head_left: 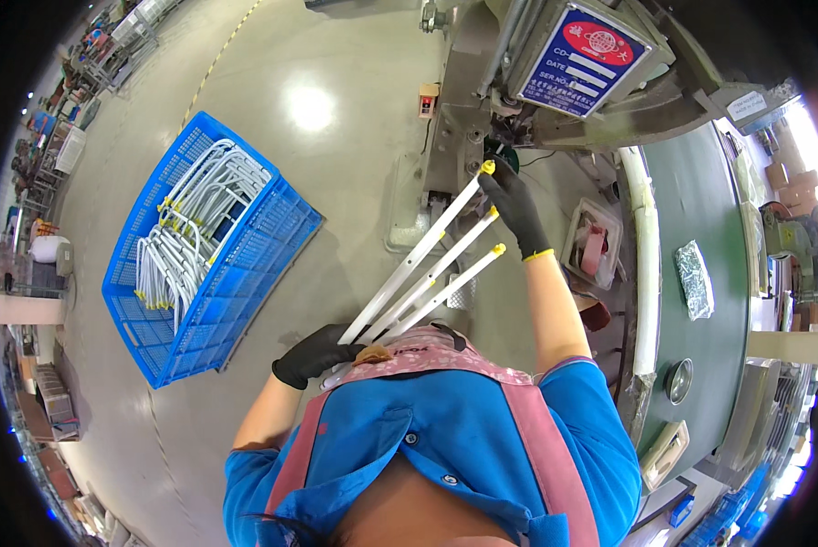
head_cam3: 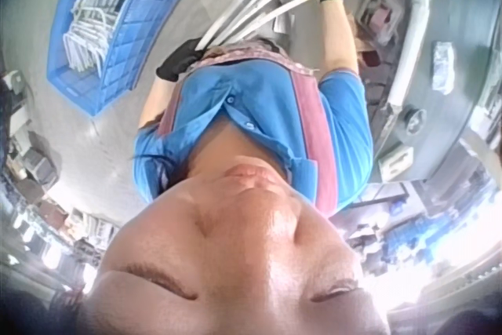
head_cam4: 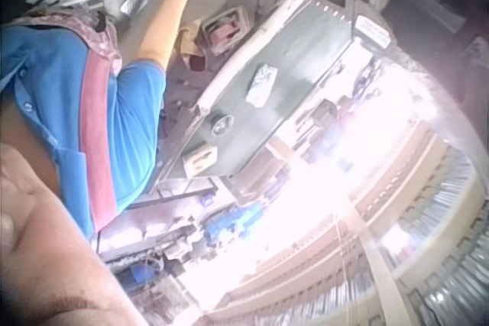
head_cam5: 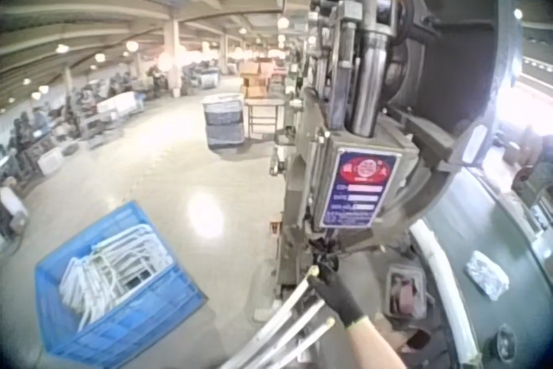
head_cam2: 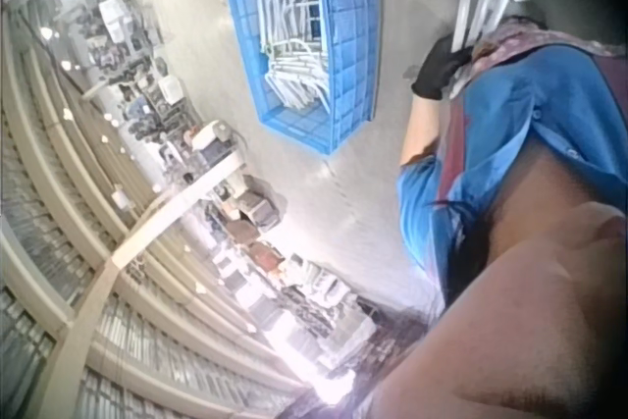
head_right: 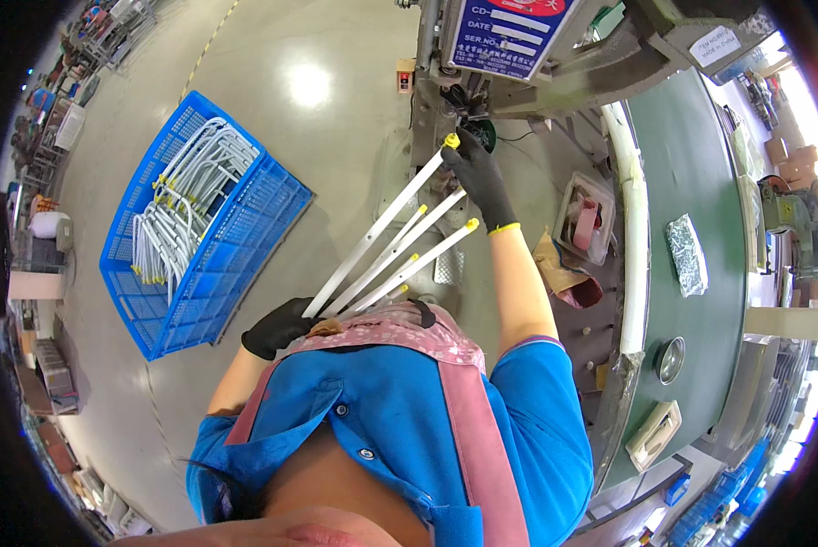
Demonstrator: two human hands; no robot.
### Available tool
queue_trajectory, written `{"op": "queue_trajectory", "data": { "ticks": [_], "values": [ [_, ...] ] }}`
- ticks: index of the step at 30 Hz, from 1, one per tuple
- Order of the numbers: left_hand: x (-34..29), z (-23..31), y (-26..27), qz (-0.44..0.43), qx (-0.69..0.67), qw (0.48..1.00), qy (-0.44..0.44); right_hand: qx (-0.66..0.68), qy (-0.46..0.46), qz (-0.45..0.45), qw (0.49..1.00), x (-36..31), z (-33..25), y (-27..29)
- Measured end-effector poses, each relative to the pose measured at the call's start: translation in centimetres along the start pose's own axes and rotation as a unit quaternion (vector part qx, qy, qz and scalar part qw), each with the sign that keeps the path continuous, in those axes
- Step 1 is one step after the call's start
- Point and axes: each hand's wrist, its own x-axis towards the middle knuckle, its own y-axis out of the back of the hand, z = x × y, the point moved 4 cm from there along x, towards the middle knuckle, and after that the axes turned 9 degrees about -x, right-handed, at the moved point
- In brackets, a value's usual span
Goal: The person collects white metal frame components from a blue crate and repeatedly inserts them into a machine to attach yellow end caps. The person then places the capped frames back into the crate. Other workers are visible in the background handling similar components.
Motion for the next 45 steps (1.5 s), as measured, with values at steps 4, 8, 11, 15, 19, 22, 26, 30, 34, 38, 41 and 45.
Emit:
{"op": "queue_trajectory", "data": {
  "ticks": [4,8,11,15,19,22,26,30,34,38,41,45],
  "values": [
    [0.2,-0.6,-0.9,0.03,-0.006,0.999,0.012,-0.001,-0.038,-0.015,0.999,-2.0,3.0,0.7],
    [-0.2,0.1,-2.9,0.074,0.0,0.997,0.017,0.056,-0.063,-0.043,0.996,-1.8,3.9,2.1],
    [-0.5,0.6,-4.8,0.082,-0.058,0.993,0.054,-0.013,-0.074,-0.092,0.993,-1.4,2.9,2.8],
    [-0.4,1.1,-6.7,0.103,-0.065,0.992,0.025,0.112,-0.073,-0.051,0.99,-2.1,1.0,3.5],
    [-0.2,0.4,-7.2,0.119,-0.06,0.991,-0.001,0.126,-0.06,-0.008,0.99,-1.8,0.3,3.8],
    [0.1,-0.5,-7.2,0.123,-0.077,0.989,-0.012,0.19,-0.064,0.004,0.98,-0.8,0.5,3.8],
    [0.3,-0.9,-7.4,0.135,-0.076,0.988,-0.009,0.238,-0.016,-0.022,0.971,0.1,0.4,3.6],
    [0.2,-0.4,-8.0,0.127,-0.077,0.989,-0.005,0.18,-0.05,-0.032,0.982,-0.4,0.9,3.8],
    [0.2,-0.3,-8.5,0.145,-0.076,0.987,-0.01,0.111,-0.05,-0.034,0.992,-0.7,0.9,4.4],
    [0.3,-0.5,-8.6,0.154,-0.073,0.985,-0.005,0.153,-0.033,-0.045,0.987,-0.4,0.4,4.5],
    [0.1,-0.3,-8.9,0.146,-0.088,0.985,-0.002,0.146,-0.019,-0.044,0.988,-0.1,-0.3,4.6],
    [-0.6,0.5,-9.7,0.151,-0.104,0.983,-0.013,0.223,0.011,-0.023,0.975,0.3,-1.8,4.8]
  ]
}}
